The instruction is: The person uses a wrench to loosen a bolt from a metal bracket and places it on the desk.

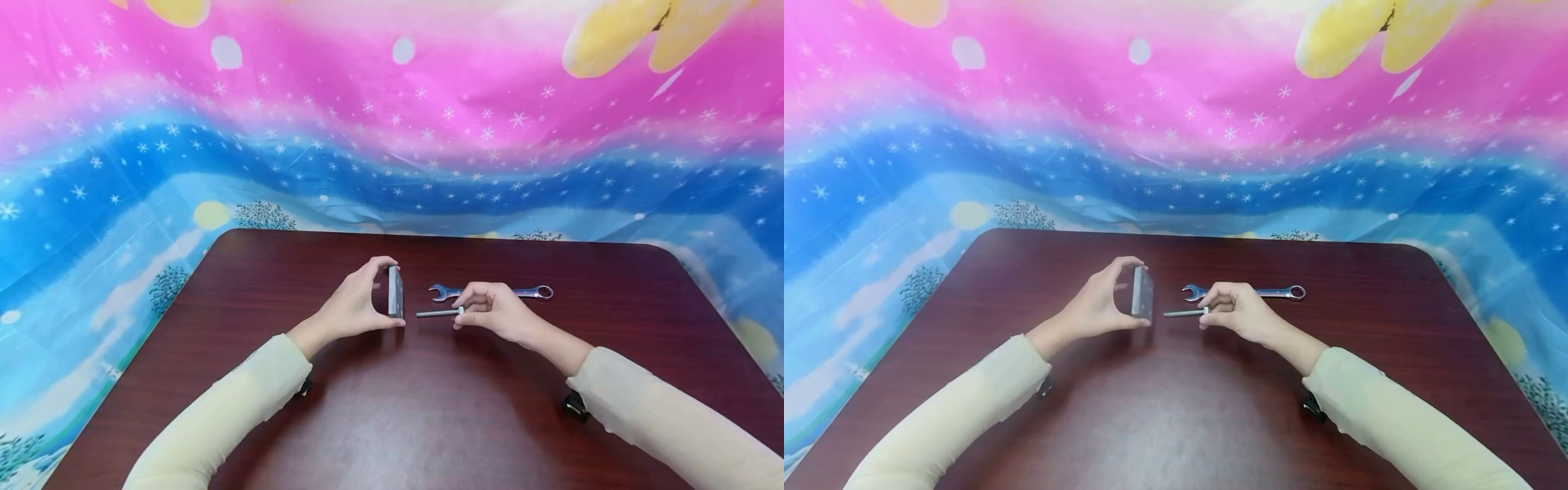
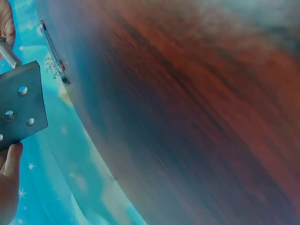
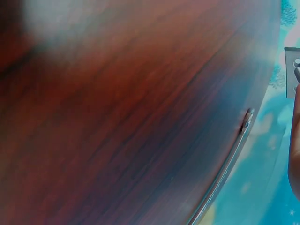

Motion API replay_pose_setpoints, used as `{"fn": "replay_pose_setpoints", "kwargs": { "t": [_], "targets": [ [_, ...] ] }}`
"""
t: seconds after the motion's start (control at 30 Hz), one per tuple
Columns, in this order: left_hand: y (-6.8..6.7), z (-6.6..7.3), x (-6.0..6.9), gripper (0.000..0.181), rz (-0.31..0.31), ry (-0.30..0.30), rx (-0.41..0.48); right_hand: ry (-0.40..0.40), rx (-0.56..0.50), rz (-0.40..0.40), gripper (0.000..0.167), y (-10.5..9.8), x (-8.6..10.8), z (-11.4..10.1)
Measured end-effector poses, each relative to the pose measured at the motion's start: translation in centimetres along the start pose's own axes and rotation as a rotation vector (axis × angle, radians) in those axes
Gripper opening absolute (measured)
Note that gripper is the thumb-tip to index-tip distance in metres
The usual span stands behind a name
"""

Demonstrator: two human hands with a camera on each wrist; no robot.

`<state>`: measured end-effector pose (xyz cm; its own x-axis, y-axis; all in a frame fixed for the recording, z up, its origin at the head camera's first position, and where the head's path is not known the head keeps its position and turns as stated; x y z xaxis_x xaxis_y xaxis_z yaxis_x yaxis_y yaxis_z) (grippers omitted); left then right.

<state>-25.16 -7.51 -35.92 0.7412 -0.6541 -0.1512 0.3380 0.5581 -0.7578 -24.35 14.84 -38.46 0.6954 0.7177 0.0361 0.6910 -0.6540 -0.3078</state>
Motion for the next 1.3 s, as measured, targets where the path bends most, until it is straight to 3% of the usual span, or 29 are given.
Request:
{"fn": "replay_pose_setpoints", "kwargs": {
  "t": [0.23,0.4,0.87,1.1,1.3],
  "targets": [
    [0.7,-0.7,-1.9,0.093,-0.066,-0.014,0.036,0.003,0.094,0.011,0.015,-1.2,-0.3,0.9],
    [1.3,-1.3,-2.7,0.092,-0.130,-0.060,0.047,0.012,0.131,-0.012,0.014,-1.2,-0.7,1.4],
    [2.0,-2.2,-3.6,0.095,-0.184,-0.105,0.068,0.063,0.192,-0.060,0.013,-1.1,-1.0,2.2],
    [2.2,-3.0,-4.2,0.093,-0.229,-0.123,0.042,0.097,0.316,-0.051,0.018,-1.1,-1.1,2.2],
    [1.5,-3.6,-3.8,0.093,-0.271,-0.146,0.010,0.112,0.429,-0.079,0.016,-1.1,-1.3,2.0]
  ]
}}
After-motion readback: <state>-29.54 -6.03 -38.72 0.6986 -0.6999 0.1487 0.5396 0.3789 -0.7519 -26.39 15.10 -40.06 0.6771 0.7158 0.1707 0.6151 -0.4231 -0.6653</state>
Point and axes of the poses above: each hand's wrist, its own x-axis away from the middle knuckle, its own y-axis out of the palm, z = x × y, the point moved 7 cm from there along -x, towards the middle knuckle, and after that the axes turned 14 degrees about -z, right-handed, at the moved point
